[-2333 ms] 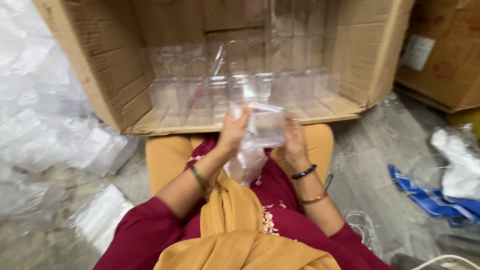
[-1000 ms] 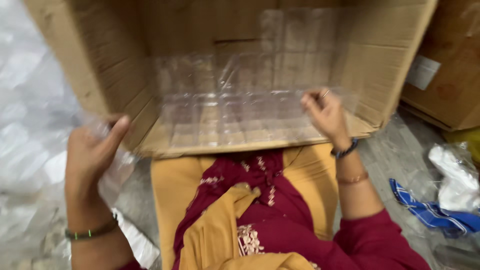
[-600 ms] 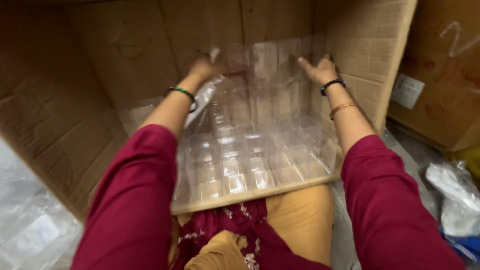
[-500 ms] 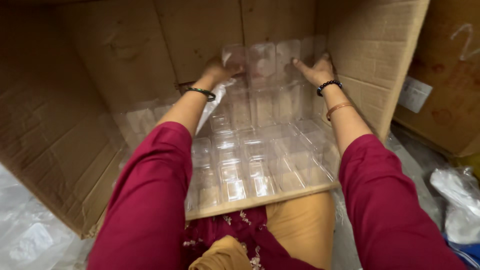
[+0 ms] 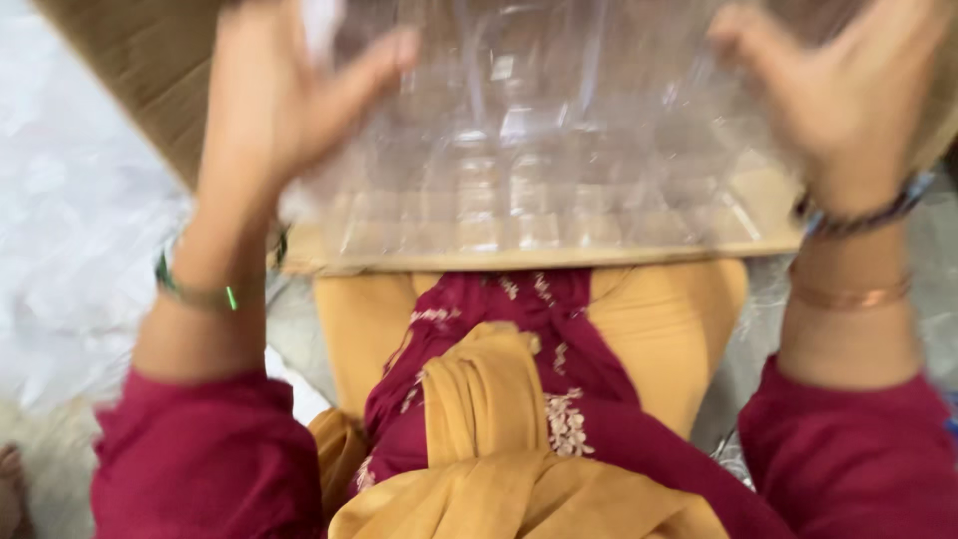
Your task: The person sits on the floor and packs clear plastic containers for storage. They wrap containers in thin plastic bags one at a time and place the wrapped containers into a large cardboard box, arranging them in rows.
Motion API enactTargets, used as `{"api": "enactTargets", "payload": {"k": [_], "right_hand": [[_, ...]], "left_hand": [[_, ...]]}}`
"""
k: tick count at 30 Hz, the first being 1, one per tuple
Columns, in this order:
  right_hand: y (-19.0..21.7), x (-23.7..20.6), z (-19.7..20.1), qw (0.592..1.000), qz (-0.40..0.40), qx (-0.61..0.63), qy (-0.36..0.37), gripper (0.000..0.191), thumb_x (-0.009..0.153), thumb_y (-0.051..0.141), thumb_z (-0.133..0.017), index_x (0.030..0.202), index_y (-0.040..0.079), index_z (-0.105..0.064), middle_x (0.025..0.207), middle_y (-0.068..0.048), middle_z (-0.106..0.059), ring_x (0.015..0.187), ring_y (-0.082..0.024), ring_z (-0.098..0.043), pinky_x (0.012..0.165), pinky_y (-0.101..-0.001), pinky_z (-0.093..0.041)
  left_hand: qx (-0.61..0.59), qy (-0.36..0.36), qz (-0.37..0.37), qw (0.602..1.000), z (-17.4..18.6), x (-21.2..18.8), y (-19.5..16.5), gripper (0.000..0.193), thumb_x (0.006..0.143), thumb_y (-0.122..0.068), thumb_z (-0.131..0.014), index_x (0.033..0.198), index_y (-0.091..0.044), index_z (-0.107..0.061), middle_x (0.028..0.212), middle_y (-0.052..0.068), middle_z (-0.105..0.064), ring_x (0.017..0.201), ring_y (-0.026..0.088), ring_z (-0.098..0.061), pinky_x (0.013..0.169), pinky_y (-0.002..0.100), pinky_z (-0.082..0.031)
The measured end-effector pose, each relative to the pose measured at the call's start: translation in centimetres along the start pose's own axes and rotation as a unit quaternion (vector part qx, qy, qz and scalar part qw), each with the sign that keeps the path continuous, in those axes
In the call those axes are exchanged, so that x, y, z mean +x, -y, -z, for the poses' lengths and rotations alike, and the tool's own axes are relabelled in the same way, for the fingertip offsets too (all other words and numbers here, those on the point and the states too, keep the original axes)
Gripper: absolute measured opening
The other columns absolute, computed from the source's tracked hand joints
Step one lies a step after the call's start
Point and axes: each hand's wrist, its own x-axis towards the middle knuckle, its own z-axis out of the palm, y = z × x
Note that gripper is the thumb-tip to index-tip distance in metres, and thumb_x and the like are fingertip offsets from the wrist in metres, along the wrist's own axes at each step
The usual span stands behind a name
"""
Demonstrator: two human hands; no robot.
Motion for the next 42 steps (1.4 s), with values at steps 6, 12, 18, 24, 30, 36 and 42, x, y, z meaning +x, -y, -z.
{"api": "enactTargets", "payload": {"k": [6, 12, 18, 24, 30, 36, 42], "right_hand": [[7.2, -12.6, -9.4, 0.976, -0.169, -0.108, 0.083, 0.106, 0.080, 0.055, -0.095, 0.148, -0.007, -0.044, 0.111, -0.021, -0.072, 0.101, -0.034, -0.072, 0.088, -0.0423, -0.057], [6.6, -18.7, -13.9, 0.972, -0.178, -0.143, 0.060, 0.113, 0.082, 0.060, -0.089, 0.151, -0.010, -0.034, 0.120, -0.030, -0.066, 0.104, -0.040, -0.070, 0.088, -0.0464, -0.056], [6.6, -19.3, -13.2, 0.968, -0.121, -0.210, 0.070, 0.117, 0.085, 0.060, -0.086, 0.153, -0.014, -0.027, 0.138, -0.039, -0.050, 0.125, -0.048, -0.055, 0.103, -0.0492, -0.046], [13.7, -19.3, -12.0, 0.991, -0.066, 0.038, 0.110, 0.099, 0.098, 0.054, -0.077, 0.160, -0.005, -0.029, 0.161, -0.025, -0.045, 0.152, -0.036, -0.045, 0.129, -0.0474, -0.038], [20.6, -19.4, -21.3, 0.810, -0.157, 0.458, 0.331, 0.053, 0.099, 0.021, -0.074, 0.140, 0.001, -0.047, 0.117, -0.009, -0.058, 0.106, -0.017, -0.056, 0.090, -0.0330, -0.049], [21.9, -18.8, -21.5, 0.829, -0.198, 0.475, 0.219, 0.018, 0.110, 0.017, -0.060, 0.108, 0.000, -0.064, 0.093, -0.003, -0.067, 0.079, -0.010, -0.063, 0.072, -0.0241, -0.053], [23.4, -18.4, -19.9, 0.875, -0.077, 0.412, 0.243, 0.042, 0.099, 0.024, -0.071, 0.130, 0.001, -0.054, 0.120, 0.001, -0.063, 0.101, -0.005, -0.058, 0.083, -0.0200, -0.051]], "left_hand": [[-0.093, 0.011, 0.202, 0.975, -3.0, -15.9, 0.9, 0.052, 0.082, -0.052, -0.083, 0.088, -0.001, -0.070, 0.066, 0.016, -0.065, 0.056, 0.032, -0.063, 0.057, 0.041, -0.051], [-0.074, -0.087, 0.209, 0.971, -11.5, -19.1, 5.5, 0.063, 0.090, -0.060, -0.080, 0.088, 0.003, -0.071, 0.074, 0.023, -0.068, 0.069, 0.039, -0.067, 0.064, 0.044, -0.051], [-0.161, -0.124, 0.253, 0.946, -11.4, -21.6, 4.7, 0.063, 0.087, -0.056, -0.078, 0.099, 0.006, -0.071, 0.083, 0.025, -0.072, 0.077, 0.034, -0.072, 0.072, 0.041, -0.054], [-0.524, -0.219, 0.176, 0.804, -8.3, -25.8, 1.2, 0.052, 0.108, -0.038, -0.053, 0.128, 0.009, -0.065, 0.121, 0.018, -0.073, 0.099, 0.027, -0.077, 0.086, 0.034, -0.060], [-0.547, -0.258, 0.047, 0.795, -5.9, -26.2, -2.8, 0.053, 0.113, -0.038, -0.047, 0.142, 0.006, -0.055, 0.139, 0.015, -0.065, 0.125, 0.022, -0.069, 0.106, 0.033, -0.059], [-0.494, -0.237, 0.096, 0.831, -4.6, -27.8, -1.5, 0.035, 0.099, -0.023, -0.075, 0.117, 0.007, -0.071, 0.100, 0.007, -0.071, 0.091, 0.010, -0.062, 0.080, 0.025, -0.052], [-0.449, -0.290, 0.115, 0.837, -6.3, -27.5, -2.6, 0.033, 0.095, -0.022, -0.080, 0.075, 0.002, -0.068, 0.069, -0.004, -0.058, 0.065, 0.004, -0.050, 0.058, 0.023, -0.041]]}}
